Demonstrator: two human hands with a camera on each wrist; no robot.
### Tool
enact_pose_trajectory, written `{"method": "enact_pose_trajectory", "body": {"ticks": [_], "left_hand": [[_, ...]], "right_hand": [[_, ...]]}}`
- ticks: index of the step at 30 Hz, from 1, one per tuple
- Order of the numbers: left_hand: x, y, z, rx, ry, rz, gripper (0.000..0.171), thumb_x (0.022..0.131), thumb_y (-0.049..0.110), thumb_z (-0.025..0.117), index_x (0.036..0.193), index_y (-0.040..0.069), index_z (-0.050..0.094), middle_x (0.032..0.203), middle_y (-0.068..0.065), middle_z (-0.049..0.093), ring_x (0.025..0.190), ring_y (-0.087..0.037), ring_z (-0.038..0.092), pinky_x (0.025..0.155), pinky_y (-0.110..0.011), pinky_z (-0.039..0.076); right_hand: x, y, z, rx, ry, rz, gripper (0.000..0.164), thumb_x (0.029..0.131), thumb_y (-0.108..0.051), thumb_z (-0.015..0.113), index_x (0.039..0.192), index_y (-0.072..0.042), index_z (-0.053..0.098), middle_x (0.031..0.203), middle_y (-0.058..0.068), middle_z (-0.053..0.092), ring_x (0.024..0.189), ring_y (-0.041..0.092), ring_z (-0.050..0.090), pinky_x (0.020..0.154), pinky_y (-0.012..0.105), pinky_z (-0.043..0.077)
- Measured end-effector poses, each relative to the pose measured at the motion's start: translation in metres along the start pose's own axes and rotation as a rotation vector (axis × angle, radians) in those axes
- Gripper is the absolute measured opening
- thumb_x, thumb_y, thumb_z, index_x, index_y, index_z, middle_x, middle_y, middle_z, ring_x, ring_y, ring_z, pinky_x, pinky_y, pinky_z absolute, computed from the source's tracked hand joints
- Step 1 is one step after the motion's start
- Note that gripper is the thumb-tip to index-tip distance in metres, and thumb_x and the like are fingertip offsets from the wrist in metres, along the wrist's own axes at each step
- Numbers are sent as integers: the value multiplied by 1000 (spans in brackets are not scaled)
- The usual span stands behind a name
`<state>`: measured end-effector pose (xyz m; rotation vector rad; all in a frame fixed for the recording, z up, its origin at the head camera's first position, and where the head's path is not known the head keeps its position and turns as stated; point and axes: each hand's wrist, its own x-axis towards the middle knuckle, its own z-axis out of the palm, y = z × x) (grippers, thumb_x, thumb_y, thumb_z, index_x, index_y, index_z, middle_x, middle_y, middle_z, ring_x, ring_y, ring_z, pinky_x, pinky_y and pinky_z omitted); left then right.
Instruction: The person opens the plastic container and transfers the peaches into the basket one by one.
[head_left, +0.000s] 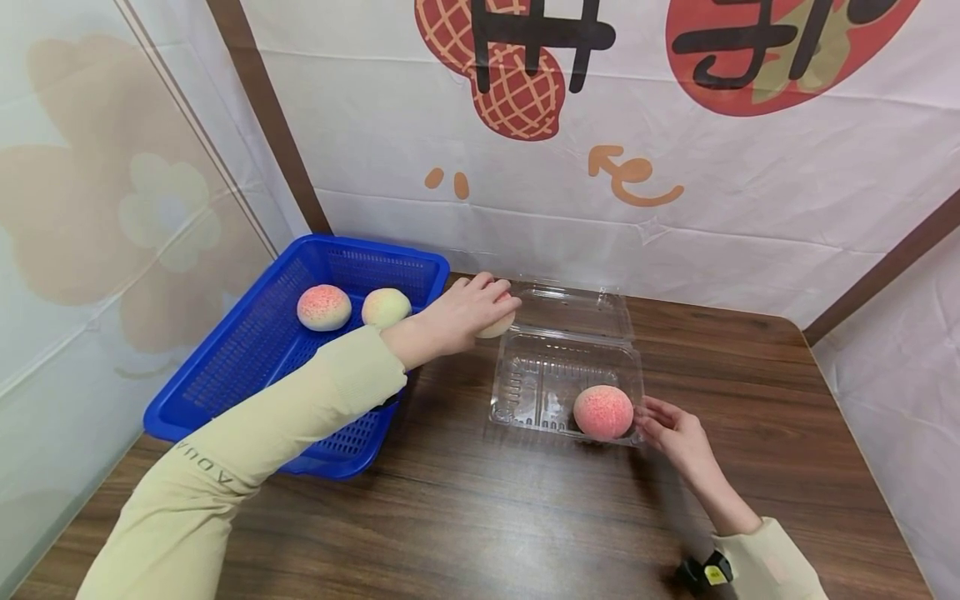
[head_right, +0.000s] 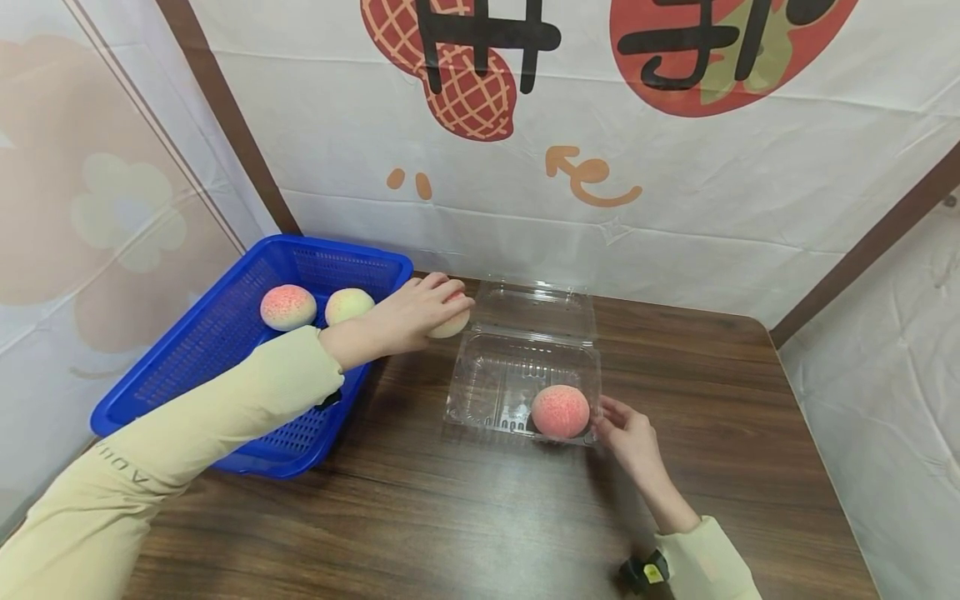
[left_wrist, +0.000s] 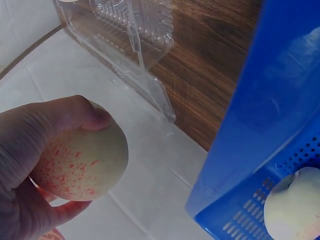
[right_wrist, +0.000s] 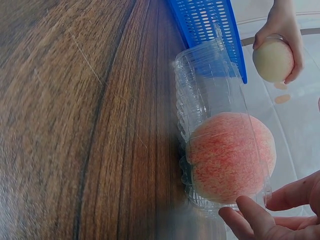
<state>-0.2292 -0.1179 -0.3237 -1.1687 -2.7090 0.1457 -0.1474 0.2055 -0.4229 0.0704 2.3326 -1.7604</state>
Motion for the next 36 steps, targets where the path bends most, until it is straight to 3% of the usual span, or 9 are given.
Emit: {"method": "enact_pose_trajectory", "body": {"ticks": [17, 36], "left_hand": [[-12, -6, 0, 6, 55, -13, 62, 62, 0, 74, 119, 12, 52, 117, -11, 48, 106, -31, 43, 74, -44, 45], [-26, -17, -4, 6, 38, -72, 64, 61, 0, 75, 118, 10, 49, 116, -12, 49, 107, -33, 42, 77, -47, 44]], "right_hand": [[0, -1, 2, 6, 4, 3, 41, 92, 3, 44, 128, 19, 35, 119, 35, 49, 80, -4, 58, 71, 15, 49], [1, -1, 1, -20, 2, 19, 40, 92, 1, 45, 128, 18, 36, 119, 34, 50, 81, -2, 59, 71, 16, 49]]}}
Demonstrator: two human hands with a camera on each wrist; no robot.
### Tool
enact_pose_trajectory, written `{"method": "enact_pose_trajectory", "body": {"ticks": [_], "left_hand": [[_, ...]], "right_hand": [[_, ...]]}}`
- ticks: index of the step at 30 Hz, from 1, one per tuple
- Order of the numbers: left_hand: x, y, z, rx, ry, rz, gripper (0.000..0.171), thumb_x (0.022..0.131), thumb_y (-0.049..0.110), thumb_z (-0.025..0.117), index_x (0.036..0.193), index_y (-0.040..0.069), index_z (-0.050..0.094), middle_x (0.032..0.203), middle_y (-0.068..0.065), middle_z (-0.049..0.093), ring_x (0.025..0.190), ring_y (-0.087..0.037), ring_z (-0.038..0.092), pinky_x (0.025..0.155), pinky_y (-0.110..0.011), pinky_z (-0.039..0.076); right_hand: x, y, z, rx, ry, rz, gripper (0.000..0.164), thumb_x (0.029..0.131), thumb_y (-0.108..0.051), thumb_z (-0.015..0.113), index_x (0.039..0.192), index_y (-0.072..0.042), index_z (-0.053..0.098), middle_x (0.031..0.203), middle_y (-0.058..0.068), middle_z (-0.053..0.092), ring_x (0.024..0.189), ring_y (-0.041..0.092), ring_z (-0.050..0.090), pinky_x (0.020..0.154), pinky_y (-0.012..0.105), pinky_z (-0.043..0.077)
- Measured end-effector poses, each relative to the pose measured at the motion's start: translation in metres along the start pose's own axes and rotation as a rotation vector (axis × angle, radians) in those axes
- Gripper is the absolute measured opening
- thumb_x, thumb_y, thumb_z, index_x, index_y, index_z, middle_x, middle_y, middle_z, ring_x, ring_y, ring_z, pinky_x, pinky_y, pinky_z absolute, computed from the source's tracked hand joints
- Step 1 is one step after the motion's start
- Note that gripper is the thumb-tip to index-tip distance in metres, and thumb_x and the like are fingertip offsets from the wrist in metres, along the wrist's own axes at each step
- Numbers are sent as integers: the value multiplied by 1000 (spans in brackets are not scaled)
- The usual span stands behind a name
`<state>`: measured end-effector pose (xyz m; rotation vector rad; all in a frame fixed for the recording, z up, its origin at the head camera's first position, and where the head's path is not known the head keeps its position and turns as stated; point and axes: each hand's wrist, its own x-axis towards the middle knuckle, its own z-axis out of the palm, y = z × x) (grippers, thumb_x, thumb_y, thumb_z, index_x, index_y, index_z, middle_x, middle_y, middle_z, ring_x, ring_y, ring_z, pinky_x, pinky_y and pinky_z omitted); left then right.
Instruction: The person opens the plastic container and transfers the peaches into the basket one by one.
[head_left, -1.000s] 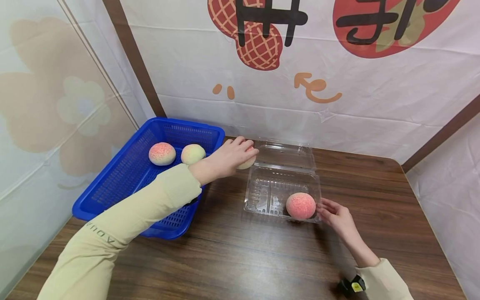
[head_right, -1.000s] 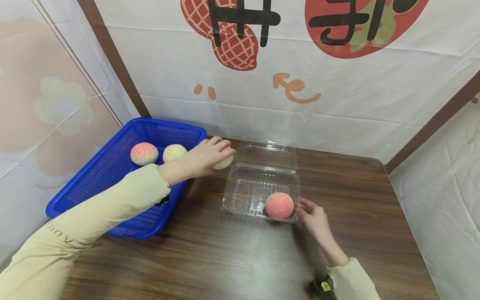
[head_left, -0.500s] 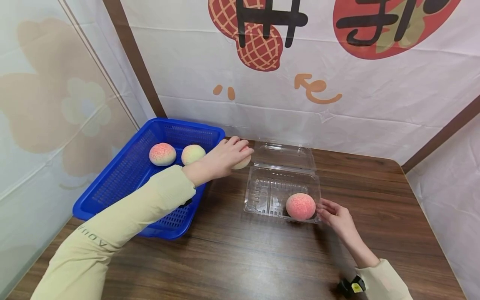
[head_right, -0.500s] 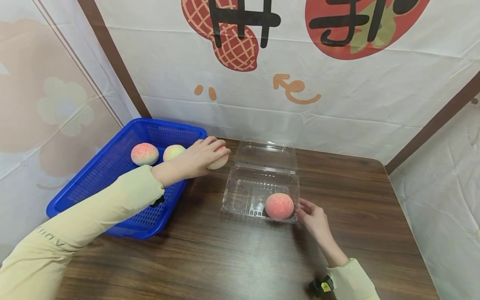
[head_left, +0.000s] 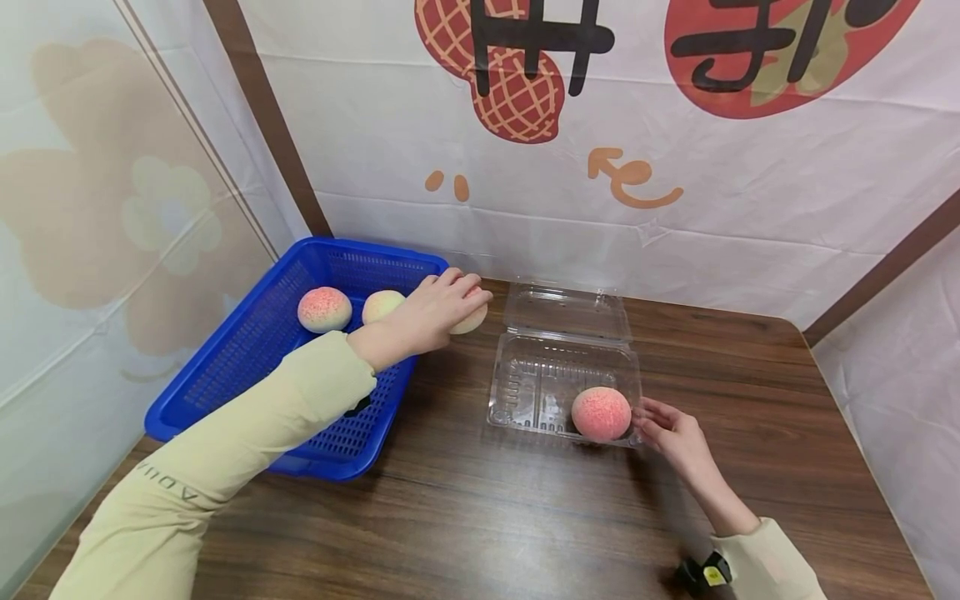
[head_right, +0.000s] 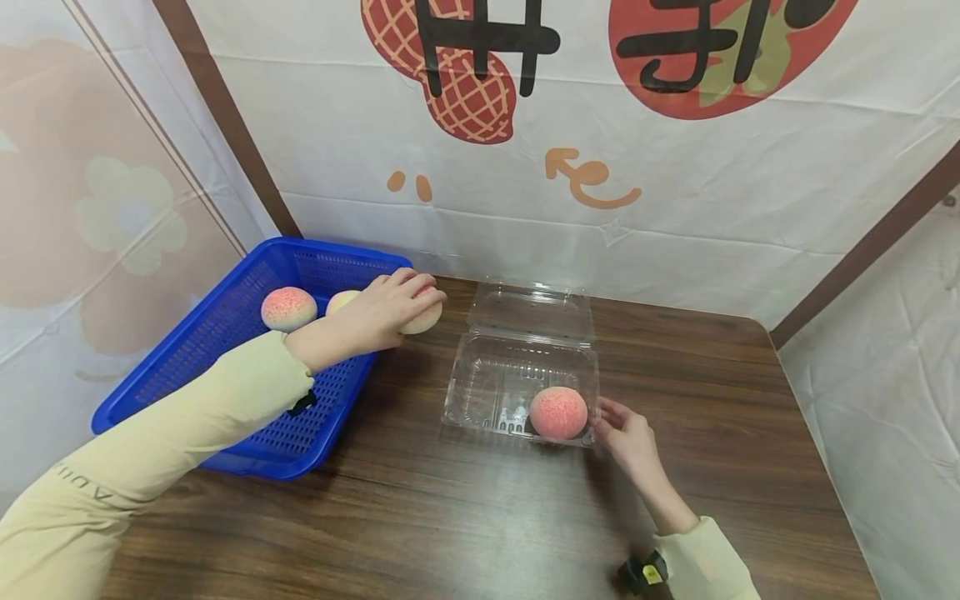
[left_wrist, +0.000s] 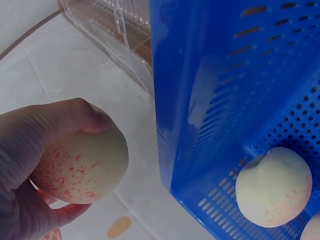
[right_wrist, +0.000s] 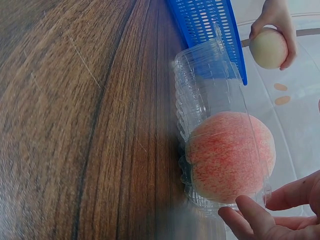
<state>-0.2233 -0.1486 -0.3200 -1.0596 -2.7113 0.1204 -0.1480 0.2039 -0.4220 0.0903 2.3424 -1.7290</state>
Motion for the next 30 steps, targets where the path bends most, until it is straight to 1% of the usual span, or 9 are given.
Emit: {"method": "enact_pose_trajectory", "body": {"ticks": [7, 11, 14, 20, 26, 30], "left_hand": [[-3, -5, -1, 0, -12, -19, 66, 61, 0, 76, 120, 10, 48, 118, -12, 48, 109, -33, 42, 78, -48, 44], [-5, -8, -3, -5, -18, -36, 68, 60, 2, 79, 121, 10, 48, 119, -12, 48, 109, -34, 41, 79, -49, 44], [-7, -10, -4, -23, -20, -44, 69, 60, 2, 79, 121, 9, 48, 119, -13, 47, 109, -34, 41, 79, -50, 43], [-13, -15, -5, -54, -10, -58, 67, 60, -3, 76, 120, 8, 50, 117, -14, 48, 108, -35, 42, 78, -51, 43], [-17, -20, -5, -83, -23, -97, 68, 60, -3, 76, 122, 8, 49, 121, -14, 47, 111, -36, 40, 83, -52, 41], [-20, -24, -5, -100, -8, -106, 68, 60, -4, 76, 121, 8, 49, 121, -14, 47, 111, -36, 41, 83, -53, 41]], "right_hand": [[0, 0, 0, 2, -4, 7, 40, 92, 1, 45, 128, 18, 36, 119, 34, 50, 82, -2, 59, 72, 17, 49], [0, 0, 0, -1, -6, 4, 41, 92, 1, 45, 128, 18, 35, 120, 34, 49, 81, -2, 59, 71, 17, 49], [0, 0, 0, 1, -6, 2, 41, 92, 1, 45, 128, 18, 35, 120, 34, 49, 81, -3, 59, 71, 16, 49], [0, 0, 0, 3, -5, 1, 41, 92, 1, 45, 128, 18, 35, 120, 34, 49, 81, -2, 59, 71, 16, 49], [1, 0, 0, 14, -4, -3, 41, 92, 1, 45, 128, 19, 35, 119, 35, 49, 81, -2, 59, 72, 16, 49], [0, 0, 0, 22, -6, -4, 42, 92, 1, 45, 128, 19, 34, 120, 35, 48, 81, -3, 59, 72, 16, 49]]}}
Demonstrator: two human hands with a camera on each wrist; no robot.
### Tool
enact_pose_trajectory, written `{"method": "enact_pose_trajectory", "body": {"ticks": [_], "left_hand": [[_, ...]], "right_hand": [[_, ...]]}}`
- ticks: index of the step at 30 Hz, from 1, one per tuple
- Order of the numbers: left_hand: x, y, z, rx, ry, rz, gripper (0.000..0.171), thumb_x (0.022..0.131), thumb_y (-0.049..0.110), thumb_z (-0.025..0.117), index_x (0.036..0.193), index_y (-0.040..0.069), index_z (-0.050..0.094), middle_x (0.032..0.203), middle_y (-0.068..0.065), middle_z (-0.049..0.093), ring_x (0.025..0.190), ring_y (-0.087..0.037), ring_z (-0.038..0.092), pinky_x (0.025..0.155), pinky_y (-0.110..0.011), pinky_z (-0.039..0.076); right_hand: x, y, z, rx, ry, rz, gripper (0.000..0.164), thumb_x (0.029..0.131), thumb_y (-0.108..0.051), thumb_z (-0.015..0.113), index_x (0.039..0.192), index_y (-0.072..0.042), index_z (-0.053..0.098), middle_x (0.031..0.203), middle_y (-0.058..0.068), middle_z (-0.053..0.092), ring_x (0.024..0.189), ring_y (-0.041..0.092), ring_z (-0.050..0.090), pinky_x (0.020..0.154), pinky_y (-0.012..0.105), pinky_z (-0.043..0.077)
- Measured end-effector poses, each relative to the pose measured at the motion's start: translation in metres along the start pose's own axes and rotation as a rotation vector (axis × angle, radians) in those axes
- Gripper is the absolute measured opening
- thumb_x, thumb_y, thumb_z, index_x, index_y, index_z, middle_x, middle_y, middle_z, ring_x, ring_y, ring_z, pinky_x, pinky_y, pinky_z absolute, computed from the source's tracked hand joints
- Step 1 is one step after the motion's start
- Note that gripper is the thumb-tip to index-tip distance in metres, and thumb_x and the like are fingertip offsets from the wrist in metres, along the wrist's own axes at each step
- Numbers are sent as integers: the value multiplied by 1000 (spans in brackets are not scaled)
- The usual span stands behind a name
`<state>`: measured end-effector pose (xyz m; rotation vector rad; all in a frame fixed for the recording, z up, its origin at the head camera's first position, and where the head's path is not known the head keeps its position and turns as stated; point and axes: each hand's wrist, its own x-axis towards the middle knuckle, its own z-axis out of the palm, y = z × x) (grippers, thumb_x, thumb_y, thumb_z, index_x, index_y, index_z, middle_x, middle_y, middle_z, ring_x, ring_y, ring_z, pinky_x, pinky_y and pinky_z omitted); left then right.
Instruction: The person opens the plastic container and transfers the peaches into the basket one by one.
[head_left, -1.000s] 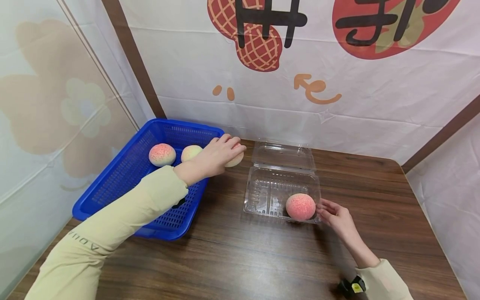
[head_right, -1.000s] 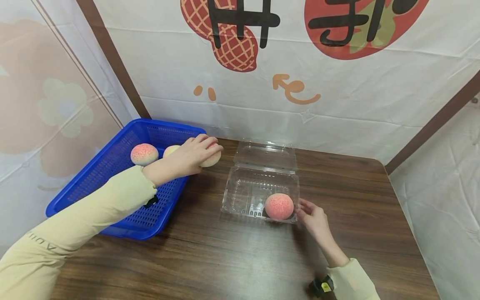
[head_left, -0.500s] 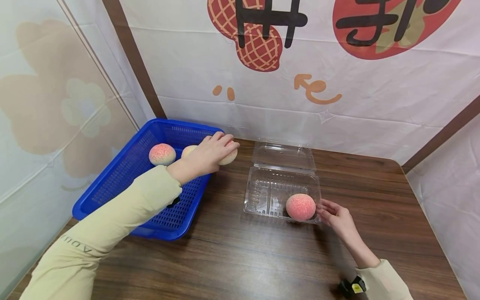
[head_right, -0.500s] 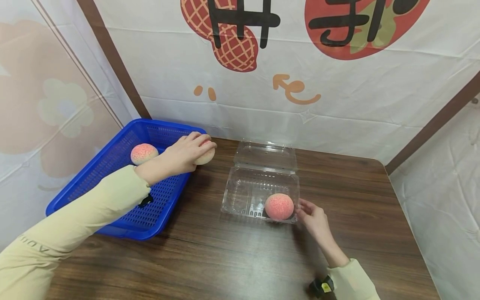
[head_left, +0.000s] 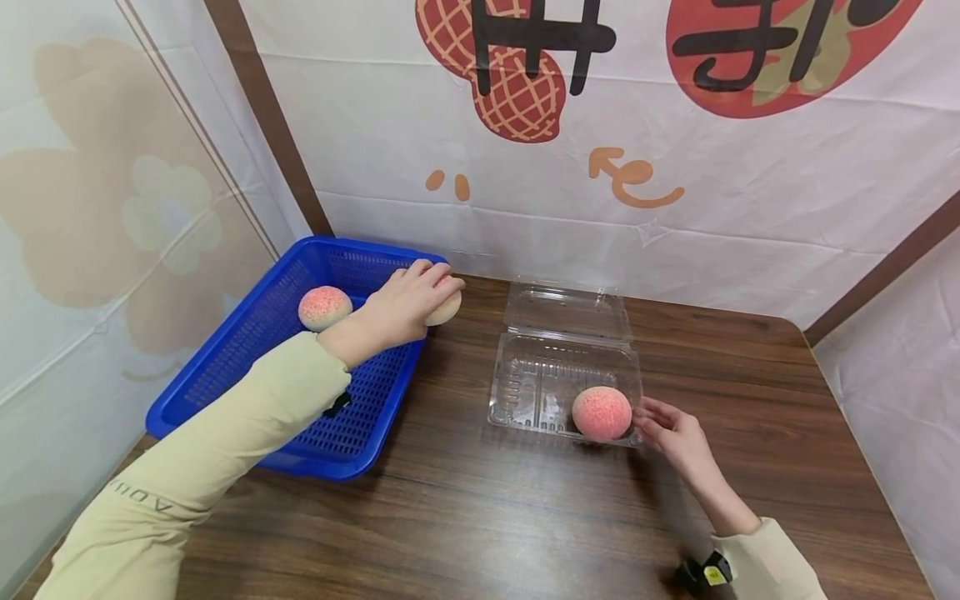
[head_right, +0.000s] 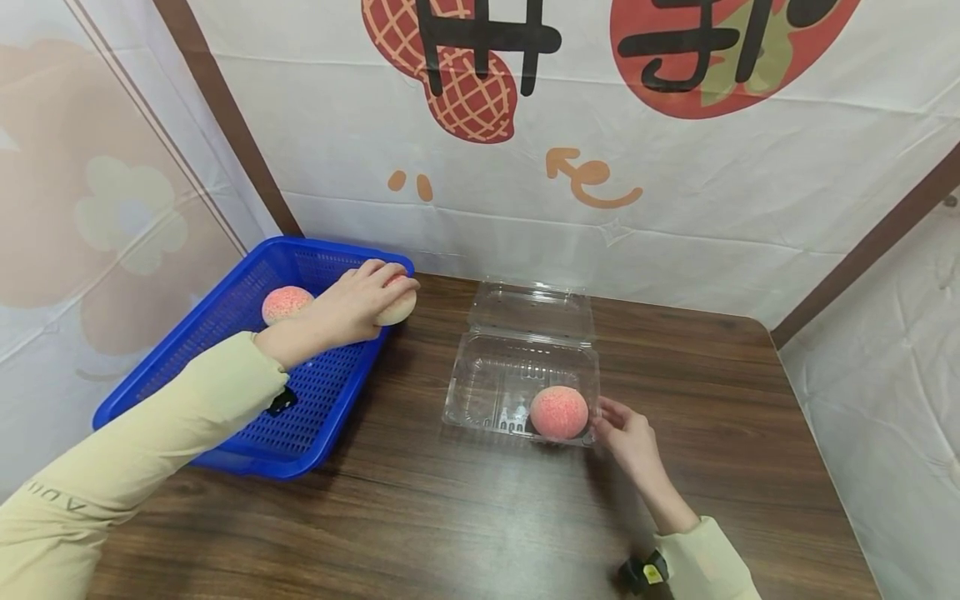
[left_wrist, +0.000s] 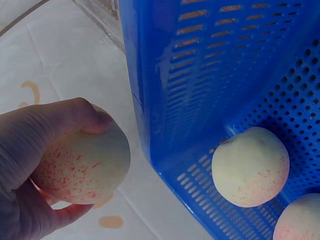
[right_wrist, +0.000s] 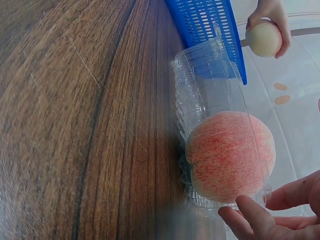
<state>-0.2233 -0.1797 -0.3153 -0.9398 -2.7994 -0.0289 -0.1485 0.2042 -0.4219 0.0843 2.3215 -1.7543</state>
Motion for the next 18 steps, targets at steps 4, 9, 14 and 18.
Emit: {"method": "enact_pose_trajectory", "body": {"ticks": [4, 9, 14, 18], "left_hand": [[-1, -4, 2, -6, 7, -5, 68, 60, -2, 78, 120, 7, 50, 120, -15, 47, 109, -36, 42, 80, -53, 42], [-4, -8, 3, -14, -4, -23, 68, 60, -2, 78, 121, 8, 49, 121, -16, 46, 109, -37, 41, 79, -53, 42], [-8, -12, 4, -16, -11, -42, 69, 60, 0, 79, 121, 8, 48, 120, -16, 47, 108, -37, 41, 78, -53, 43], [-10, -15, 3, -15, -8, -49, 68, 61, 1, 79, 121, 7, 49, 120, -16, 47, 107, -37, 42, 76, -53, 43]], "right_hand": [[0, 1, -1, 4, -2, 3, 42, 92, 1, 45, 128, 19, 34, 121, 35, 48, 81, -3, 58, 72, 16, 49], [1, 1, -1, 3, -4, 3, 42, 92, 1, 45, 129, 19, 34, 121, 35, 47, 81, -4, 58, 72, 16, 49], [1, 1, -1, 0, -2, 3, 42, 92, 1, 45, 128, 18, 34, 121, 35, 47, 81, -4, 58, 72, 16, 49], [0, 0, -1, -2, 1, 5, 41, 92, 1, 45, 128, 19, 35, 120, 35, 48, 81, -3, 59, 72, 16, 49]]}}
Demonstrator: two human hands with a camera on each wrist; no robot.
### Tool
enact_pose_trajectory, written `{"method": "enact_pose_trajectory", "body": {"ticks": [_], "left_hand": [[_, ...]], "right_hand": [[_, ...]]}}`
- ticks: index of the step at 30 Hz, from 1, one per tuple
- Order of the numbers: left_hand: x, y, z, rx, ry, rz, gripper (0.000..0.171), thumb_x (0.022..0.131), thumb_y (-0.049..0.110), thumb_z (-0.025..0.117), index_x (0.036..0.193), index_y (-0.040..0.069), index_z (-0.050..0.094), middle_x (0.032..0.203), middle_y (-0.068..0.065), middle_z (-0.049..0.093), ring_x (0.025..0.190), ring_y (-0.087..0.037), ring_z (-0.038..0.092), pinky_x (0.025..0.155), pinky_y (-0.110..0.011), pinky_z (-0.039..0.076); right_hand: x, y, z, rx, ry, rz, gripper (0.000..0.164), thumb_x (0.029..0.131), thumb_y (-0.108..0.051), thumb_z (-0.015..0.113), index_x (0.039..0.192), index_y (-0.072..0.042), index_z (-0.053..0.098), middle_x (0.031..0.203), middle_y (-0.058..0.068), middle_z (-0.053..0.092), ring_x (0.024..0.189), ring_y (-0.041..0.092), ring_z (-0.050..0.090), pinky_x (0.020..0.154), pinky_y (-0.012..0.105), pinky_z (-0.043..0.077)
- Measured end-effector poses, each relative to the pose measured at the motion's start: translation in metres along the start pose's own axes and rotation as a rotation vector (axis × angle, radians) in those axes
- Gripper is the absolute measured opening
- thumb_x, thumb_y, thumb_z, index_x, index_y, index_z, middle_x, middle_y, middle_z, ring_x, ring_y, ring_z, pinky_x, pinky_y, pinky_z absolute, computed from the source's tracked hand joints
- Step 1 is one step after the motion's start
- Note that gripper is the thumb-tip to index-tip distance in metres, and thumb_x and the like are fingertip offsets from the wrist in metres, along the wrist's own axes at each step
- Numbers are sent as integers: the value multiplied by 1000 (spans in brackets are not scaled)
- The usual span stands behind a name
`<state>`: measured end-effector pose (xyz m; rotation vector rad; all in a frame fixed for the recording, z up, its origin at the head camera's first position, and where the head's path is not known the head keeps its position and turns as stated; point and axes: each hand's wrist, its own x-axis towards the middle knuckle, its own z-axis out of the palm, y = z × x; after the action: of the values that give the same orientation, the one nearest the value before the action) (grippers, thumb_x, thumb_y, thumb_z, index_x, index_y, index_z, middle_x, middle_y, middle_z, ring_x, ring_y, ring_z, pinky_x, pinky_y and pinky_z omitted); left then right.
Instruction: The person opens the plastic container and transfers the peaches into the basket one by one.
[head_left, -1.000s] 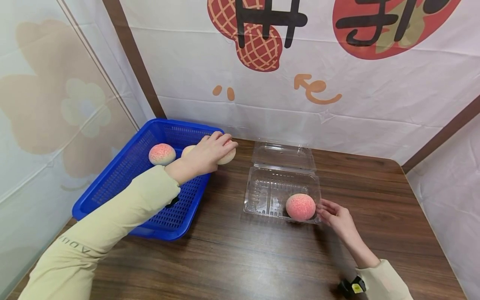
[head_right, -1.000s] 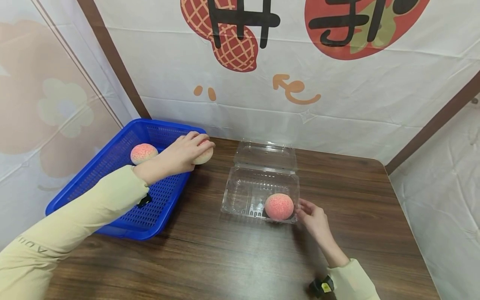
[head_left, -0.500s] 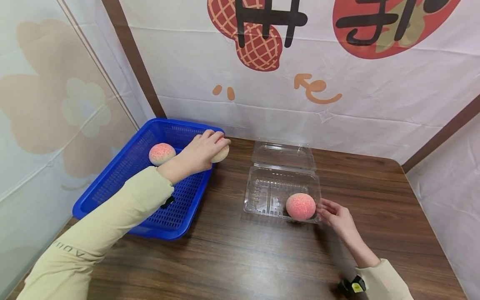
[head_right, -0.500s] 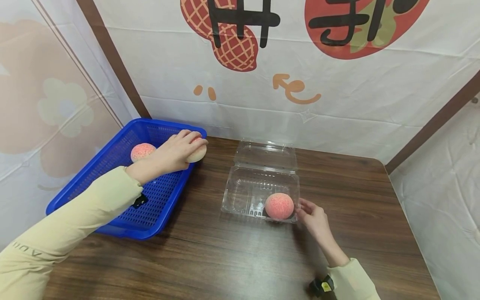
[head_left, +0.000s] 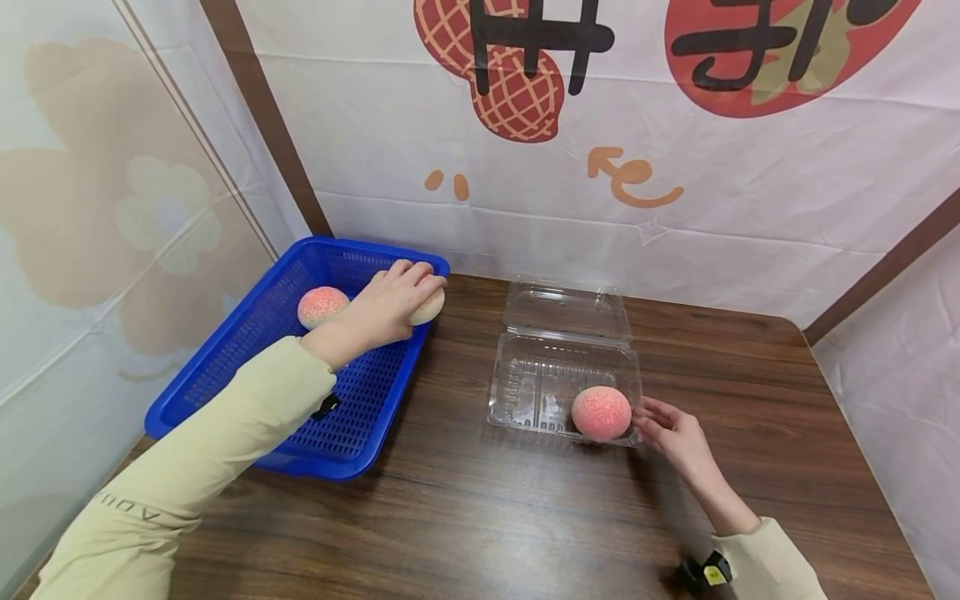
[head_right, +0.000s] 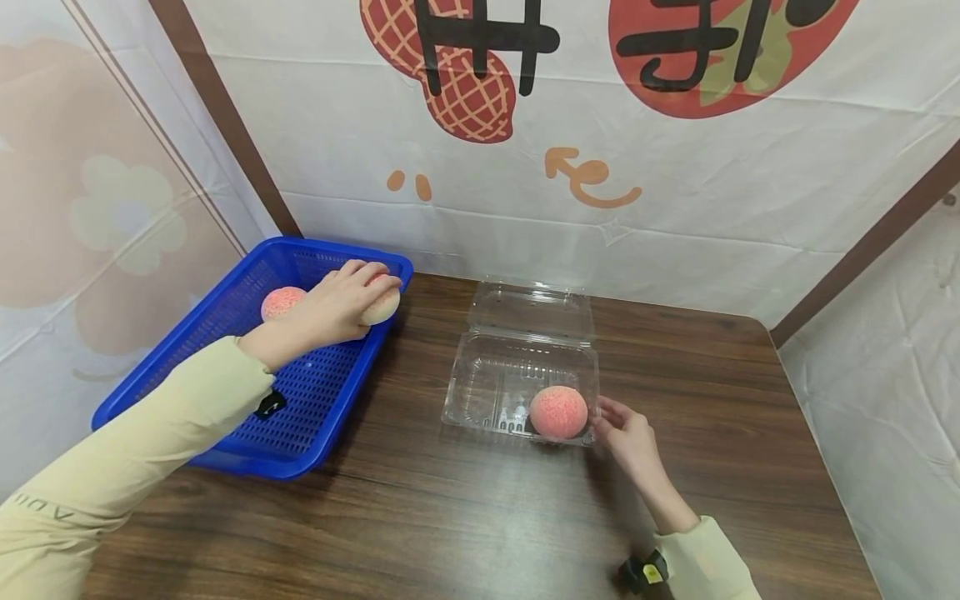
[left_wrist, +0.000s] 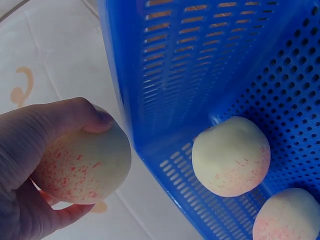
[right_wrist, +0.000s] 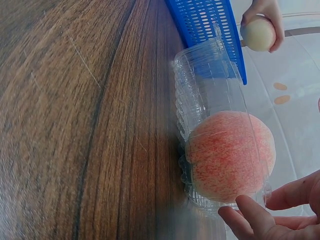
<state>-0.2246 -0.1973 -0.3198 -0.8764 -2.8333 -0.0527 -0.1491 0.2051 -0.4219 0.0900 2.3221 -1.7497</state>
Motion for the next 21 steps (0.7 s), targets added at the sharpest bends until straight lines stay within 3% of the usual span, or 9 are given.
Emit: {"method": "enact_pose_trajectory", "body": {"ticks": [21], "left_hand": [[-9, -15, 0, -16, -15, -90, 71, 62, 9, 80, 125, 6, 48, 121, -17, 46, 108, -38, 42, 80, -53, 43]], "right_hand": [[0, -1, 0, -11, -2, 10, 41, 92, 1, 45, 128, 18, 35, 119, 34, 49, 81, -2, 59, 71, 16, 49]]}}
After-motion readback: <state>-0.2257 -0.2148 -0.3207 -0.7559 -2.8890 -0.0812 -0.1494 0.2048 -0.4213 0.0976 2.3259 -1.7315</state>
